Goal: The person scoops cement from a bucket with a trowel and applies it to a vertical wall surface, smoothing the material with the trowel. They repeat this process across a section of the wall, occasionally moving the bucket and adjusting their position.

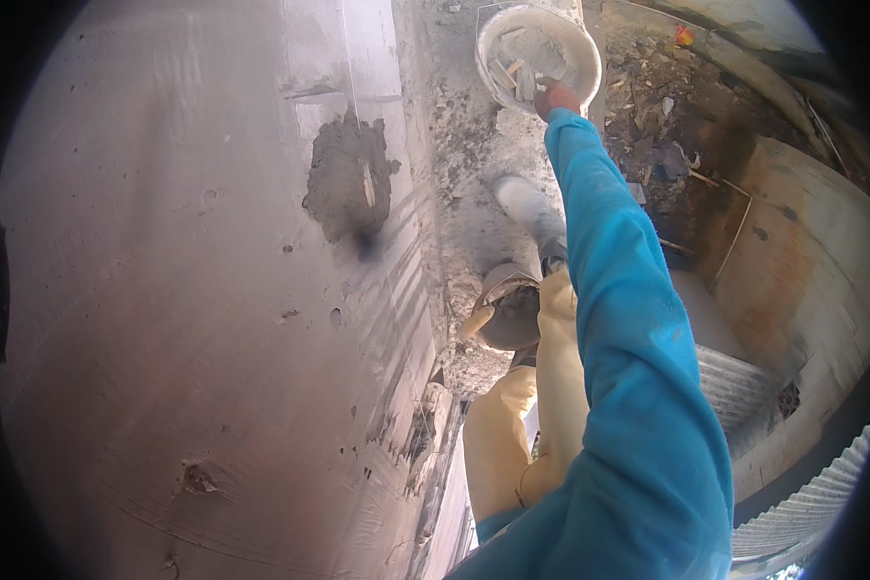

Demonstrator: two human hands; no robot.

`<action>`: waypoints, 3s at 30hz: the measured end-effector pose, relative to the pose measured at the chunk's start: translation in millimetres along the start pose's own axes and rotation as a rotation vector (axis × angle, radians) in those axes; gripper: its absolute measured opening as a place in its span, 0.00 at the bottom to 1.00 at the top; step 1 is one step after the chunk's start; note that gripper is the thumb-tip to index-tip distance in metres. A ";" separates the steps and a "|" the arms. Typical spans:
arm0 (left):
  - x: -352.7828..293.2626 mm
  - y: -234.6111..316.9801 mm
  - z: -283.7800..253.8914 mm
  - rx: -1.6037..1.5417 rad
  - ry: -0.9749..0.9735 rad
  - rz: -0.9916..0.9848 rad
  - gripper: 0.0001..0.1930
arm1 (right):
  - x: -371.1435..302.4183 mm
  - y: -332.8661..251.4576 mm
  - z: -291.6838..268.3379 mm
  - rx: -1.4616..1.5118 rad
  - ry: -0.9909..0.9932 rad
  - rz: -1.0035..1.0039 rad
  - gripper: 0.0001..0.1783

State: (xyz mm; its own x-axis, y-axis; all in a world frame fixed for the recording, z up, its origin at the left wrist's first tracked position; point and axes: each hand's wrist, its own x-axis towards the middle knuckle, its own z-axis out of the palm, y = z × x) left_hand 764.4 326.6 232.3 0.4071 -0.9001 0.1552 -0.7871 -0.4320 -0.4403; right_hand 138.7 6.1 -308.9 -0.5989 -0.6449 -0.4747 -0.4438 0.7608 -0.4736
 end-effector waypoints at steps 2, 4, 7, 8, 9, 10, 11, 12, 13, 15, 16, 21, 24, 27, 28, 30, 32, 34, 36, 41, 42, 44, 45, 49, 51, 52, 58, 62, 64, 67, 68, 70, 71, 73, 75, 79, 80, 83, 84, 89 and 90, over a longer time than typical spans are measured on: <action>-1.9 1.5 7.1 0.013 -0.008 0.000 0.15 | 23.1 1.1 10.4 -0.031 -0.027 0.005 0.23; -3.4 3.1 14.3 0.021 -0.012 -0.007 0.15 | 43.9 1.7 20.0 -0.064 -0.086 -0.017 0.24; -7.6 3.8 23.8 0.028 -0.018 -0.018 0.15 | 65.5 3.6 33.2 -0.122 -0.087 -0.064 0.24; -8.1 3.0 25.9 0.029 -0.021 -0.024 0.15 | 70.8 3.9 36.1 -0.127 -0.073 -0.093 0.23; -8.9 2.3 28.7 0.033 -0.019 -0.028 0.15 | 73.9 4.7 38.2 -0.139 -0.072 -0.079 0.21; -9.3 0.5 29.0 0.037 -0.020 -0.031 0.15 | 75.7 6.1 39.3 -0.113 -0.048 -0.129 0.20; -9.8 -0.8 29.9 0.037 -0.023 -0.029 0.15 | 76.1 8.0 38.7 -0.096 -0.037 -0.136 0.19; -9.3 -2.6 30.1 0.042 -0.026 -0.029 0.16 | 76.2 9.9 37.3 -0.088 -0.041 -0.111 0.18; -9.1 -4.4 29.7 0.048 -0.033 -0.029 0.16 | 75.6 11.6 35.1 -0.061 -0.034 -0.113 0.17; -8.7 -6.6 29.6 0.049 -0.041 -0.029 0.16 | 74.3 15.1 27.1 -0.026 -0.036 -0.042 0.16; -8.8 -7.3 29.8 0.049 -0.037 -0.034 0.16 | 73.2 16.4 22.3 -0.026 -0.039 -0.058 0.16; -13.4 -12.0 31.4 0.043 -0.043 -0.057 0.16 | 69.1 18.1 -5.2 0.056 -0.129 0.116 0.16; -16.2 -18.7 26.5 0.042 -0.051 -0.064 0.17 | 61.0 13.5 -28.6 0.224 -0.212 0.197 0.14; -21.0 -28.8 15.3 0.040 -0.059 -0.083 0.17 | 35.9 0.4 -55.3 0.280 -0.207 0.122 0.14; -24.7 -33.8 10.2 0.040 -0.061 -0.094 0.17 | 19.8 -6.6 -62.4 0.271 -0.160 0.033 0.15; -34.5 -51.2 -0.5 0.042 -0.068 -0.131 0.18 | -21.4 -23.7 -75.1 0.351 -0.169 -0.009 0.15; -49.5 -82.2 -14.9 0.059 -0.053 -0.193 0.18 | -74.3 -45.3 -83.8 0.436 -0.220 -0.007 0.12; -69.0 -129.7 -33.1 0.098 -0.030 -0.282 0.18 | -136.6 -65.9 -89.9 0.529 -0.307 -0.061 0.12; -90.3 -192.2 -60.9 0.181 0.010 -0.405 0.18 | -202.4 -86.6 -96.0 0.620 -0.425 -0.049 0.10; -141.0 -295.6 -136.3 0.418 0.191 -0.858 0.19 | -348.5 -144.6 -108.5 0.547 -0.682 0.045 0.07; -149.3 -293.4 -137.2 0.240 0.355 -1.051 0.22 | -371.3 -155.8 -110.9 0.505 -0.722 -0.029 0.07; -161.7 -286.3 -143.3 0.042 0.259 -1.003 0.25 | -414.3 -173.9 -118.4 0.453 -0.785 -0.169 0.06; -170.7 -274.8 -148.3 0.142 0.314 -1.217 0.25 | -426.0 -188.5 -120.4 0.757 -1.169 0.135 0.07; -150.1 -268.8 -151.6 -0.100 0.185 -1.201 0.23 | -504.5 -209.6 -131.9 0.487 -1.272 -0.125 0.11; -141.1 -264.9 -160.5 -0.124 0.331 -1.151 0.21 | -536.9 -230.7 -134.5 0.397 -1.291 -0.139 0.11; -135.2 -264.2 -164.5 -0.106 0.396 -1.154 0.21 | -547.8 -242.6 -136.3 0.279 -1.296 -0.182 0.09; -137.2 -251.5 -173.0 -0.018 0.524 -1.116 0.12 | -600.4 -287.6 -137.2 -0.211 -1.529 -0.281 0.12; -132.9 -246.7 -179.3 0.010 0.554 -1.257 0.10 | -629.0 -296.0 -141.3 -0.375 -1.629 -0.232 0.15; -134.5 -237.2 -183.2 0.091 0.630 -1.265 0.12 | -641.7 -297.4 -141.1 -0.439 -1.658 -0.223 0.15; -147.1 -199.0 -181.8 0.102 0.781 -1.321 0.14 | -656.4 -294.9 -135.9 -0.525 -1.657 -0.182 0.17; -156.6 -179.5 -178.4 0.053 0.819 -1.361 0.14 | -659.5 -293.4 -133.8 -0.556 -1.703 -0.195 0.15; -175.3 -117.1 -167.2 -0.217 0.775 -1.540 0.14 | -665.2 -288.1 -127.7 -0.566 -1.683 -0.201 0.13; -184.0 -81.7 -159.4 -0.352 0.780 -1.612 0.14 | -668.3 -284.7 -124.0 -0.561 -1.712 -0.168 0.12; -199.2 -4.5 -143.0 -0.816 0.682 -1.945 0.15 | -673.4 -278.3 -116.2 -0.585 -1.645 -0.131 0.14; -213.5 58.0 -122.2 -1.455 0.425 -2.172 0.19 | -678.4 -269.9 -107.1 -0.575 -1.605 -0.057 0.15; -207.6 138.9 -85.9 -2.340 0.821 -1.802 0.29 | -682.8 -248.7 -88.5 -0.639 -1.617 -0.055 0.17; -203.8 144.2 -75.2 -2.450 0.814 -1.796 0.31 | -684.9 -241.8 -82.6 -0.655 -1.617 -0.061 0.17; -194.0 153.1 -45.5 -2.665 1.029 -1.613 0.28 | -689.4 -222.8 -64.5 -0.669 -1.593 -0.071 0.18; -196.9 152.4 -32.2 -2.679 1.046 -1.630 0.28 | -691.2 -215.6 -57.4 -0.662 -1.585 -0.068 0.18; -198.0 159.8 36.7 -2.745 1.217 -1.644 0.27 | -695.8 -193.6 -16.8 -0.671 -1.532 -0.142 0.18; -200.5 160.6 54.0 -2.695 1.198 -1.608 0.27 | -694.1 -189.6 -7.4 -0.659 -1.517 -0.134 0.19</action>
State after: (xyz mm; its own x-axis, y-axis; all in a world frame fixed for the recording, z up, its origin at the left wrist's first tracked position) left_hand 581.4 440.8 82.7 0.8717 -0.0188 -0.4897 0.2222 0.9058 0.3608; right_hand 633.7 310.0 115.9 0.4409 0.1169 -0.8899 -0.8594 0.3409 -0.3810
